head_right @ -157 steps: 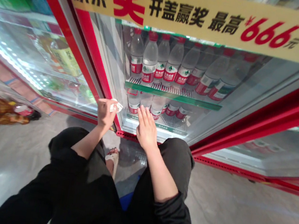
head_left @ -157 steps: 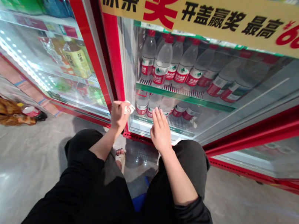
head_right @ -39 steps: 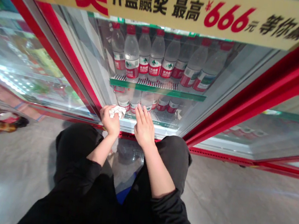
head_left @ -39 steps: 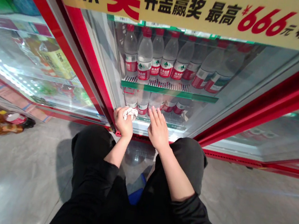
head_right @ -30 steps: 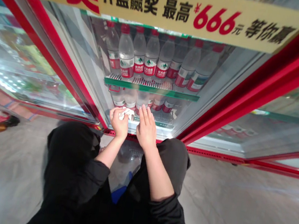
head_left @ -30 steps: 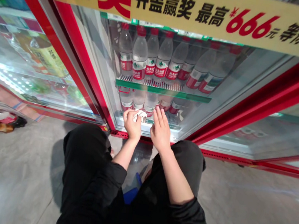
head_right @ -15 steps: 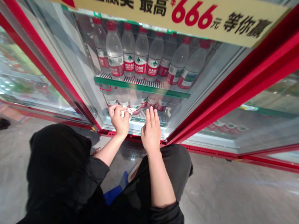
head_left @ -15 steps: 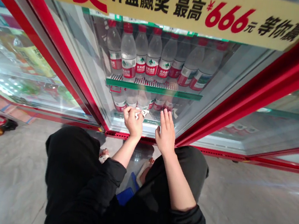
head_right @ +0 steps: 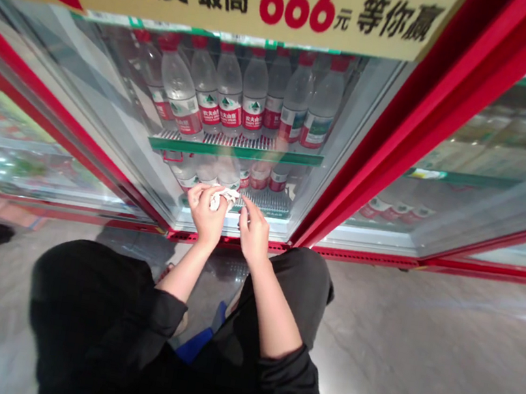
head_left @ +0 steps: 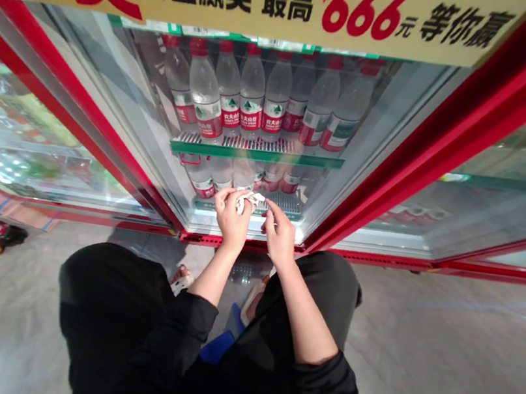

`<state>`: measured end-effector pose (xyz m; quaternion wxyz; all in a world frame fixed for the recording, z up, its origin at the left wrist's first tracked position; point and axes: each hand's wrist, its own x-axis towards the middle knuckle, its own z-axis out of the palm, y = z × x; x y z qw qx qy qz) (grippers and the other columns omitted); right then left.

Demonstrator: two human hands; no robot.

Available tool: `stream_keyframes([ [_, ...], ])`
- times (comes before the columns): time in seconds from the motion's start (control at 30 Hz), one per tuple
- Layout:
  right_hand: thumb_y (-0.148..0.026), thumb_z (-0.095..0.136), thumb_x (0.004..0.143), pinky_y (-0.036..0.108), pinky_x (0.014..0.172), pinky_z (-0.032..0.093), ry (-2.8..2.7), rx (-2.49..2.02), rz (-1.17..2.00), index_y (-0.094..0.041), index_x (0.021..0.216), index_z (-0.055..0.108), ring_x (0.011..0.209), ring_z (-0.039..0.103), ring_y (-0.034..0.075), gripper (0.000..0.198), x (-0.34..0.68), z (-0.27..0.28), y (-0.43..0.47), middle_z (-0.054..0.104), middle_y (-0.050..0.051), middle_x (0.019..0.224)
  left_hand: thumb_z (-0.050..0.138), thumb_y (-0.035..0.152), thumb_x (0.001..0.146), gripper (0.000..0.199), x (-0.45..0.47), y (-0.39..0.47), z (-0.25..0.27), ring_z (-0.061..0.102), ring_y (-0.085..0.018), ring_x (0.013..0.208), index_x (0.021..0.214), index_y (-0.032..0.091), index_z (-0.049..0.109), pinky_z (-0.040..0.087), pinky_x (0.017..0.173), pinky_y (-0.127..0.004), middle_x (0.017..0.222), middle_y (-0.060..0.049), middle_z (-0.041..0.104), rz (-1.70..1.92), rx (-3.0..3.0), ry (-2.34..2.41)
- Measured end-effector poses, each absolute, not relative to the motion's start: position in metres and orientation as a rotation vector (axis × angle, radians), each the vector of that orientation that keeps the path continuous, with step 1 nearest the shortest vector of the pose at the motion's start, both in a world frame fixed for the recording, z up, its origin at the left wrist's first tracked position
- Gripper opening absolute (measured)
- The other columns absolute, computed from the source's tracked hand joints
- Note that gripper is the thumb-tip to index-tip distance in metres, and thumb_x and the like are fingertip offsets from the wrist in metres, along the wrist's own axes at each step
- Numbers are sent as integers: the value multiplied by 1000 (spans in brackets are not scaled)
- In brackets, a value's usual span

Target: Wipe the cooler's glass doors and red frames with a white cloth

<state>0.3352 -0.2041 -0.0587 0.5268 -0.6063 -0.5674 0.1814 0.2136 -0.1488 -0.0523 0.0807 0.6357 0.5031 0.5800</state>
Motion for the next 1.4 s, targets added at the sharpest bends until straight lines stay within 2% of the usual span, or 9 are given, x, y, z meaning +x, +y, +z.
stream_keyframes([
  [0.07,-43,50,108,34,78,71,-1246,-1383,560,-21,142,71,88,80,20,45,324,-58,-195,81,12,128,67,7,90,40,203,-151,-55,66,-25,123,124,26,69,57,116,-45,131,-12,56,1643,2047,1358],
  [0.23,-48,61,103,34,86,71,-1125,-1309,585,-20,139,73,106,80,23,47,295,-51,-183,76,15,140,59,-2,82,68,164,-145,-54,66,-24,130,142,30,63,57,119,-45,140,-13,57,1396,2235,1085],
  [0.43,-46,72,95,35,86,72,-1058,-1263,487,-19,134,77,106,77,23,47,271,-44,-180,75,15,131,65,0,86,44,142,-128,-39,74,-22,112,120,27,69,64,100,-38,118,-6,73,1403,2065,1170],
  [0.57,-44,74,94,36,94,71,-1031,-1271,398,-20,131,78,118,73,25,45,257,-46,-172,70,16,132,66,-2,82,38,141,-122,-35,74,-21,97,109,26,67,63,88,-34,106,-3,74,1362,2026,1295],
  [0.67,-42,72,94,36,90,70,-1041,-1324,300,-19,122,81,120,71,26,37,255,-49,-165,68,16,127,68,0,83,34,137,-118,-33,71,-19,88,105,26,66,62,85,-31,100,-2,71,1303,2100,1270],
  [0.83,-39,63,96,36,86,66,-999,-1396,155,-22,115,81,119,68,27,31,267,-60,-159,66,15,126,76,16,94,29,111,-117,-25,73,-18,97,121,24,70,63,96,-33,116,-5,71,1224,2301,942],
  [1.0,-35,56,96,44,89,65,-782,-1477,18,-21,117,76,123,65,30,33,260,-80,-154,59,19,133,60,18,106,21,94,-117,-5,75,-19,104,122,23,73,61,100,-32,114,-7,73,1393,2309,1038],
  [1.23,-31,54,100,53,110,59,-1057,-1484,-38,-21,118,76,125,66,30,30,263,-89,-158,66,18,123,57,15,106,29,107,-110,7,75,-19,113,129,23,74,59,109,-32,121,-8,76,1285,2389,1031],
  [1.4,-31,53,99,52,102,63,-673,-1548,-270,-21,116,72,122,64,31,27,299,-76,-156,61,17,124,57,17,107,32,116,-111,4,74,-21,119,132,24,75,57,112,-35,125,-7,78,1205,2510,1003],
])
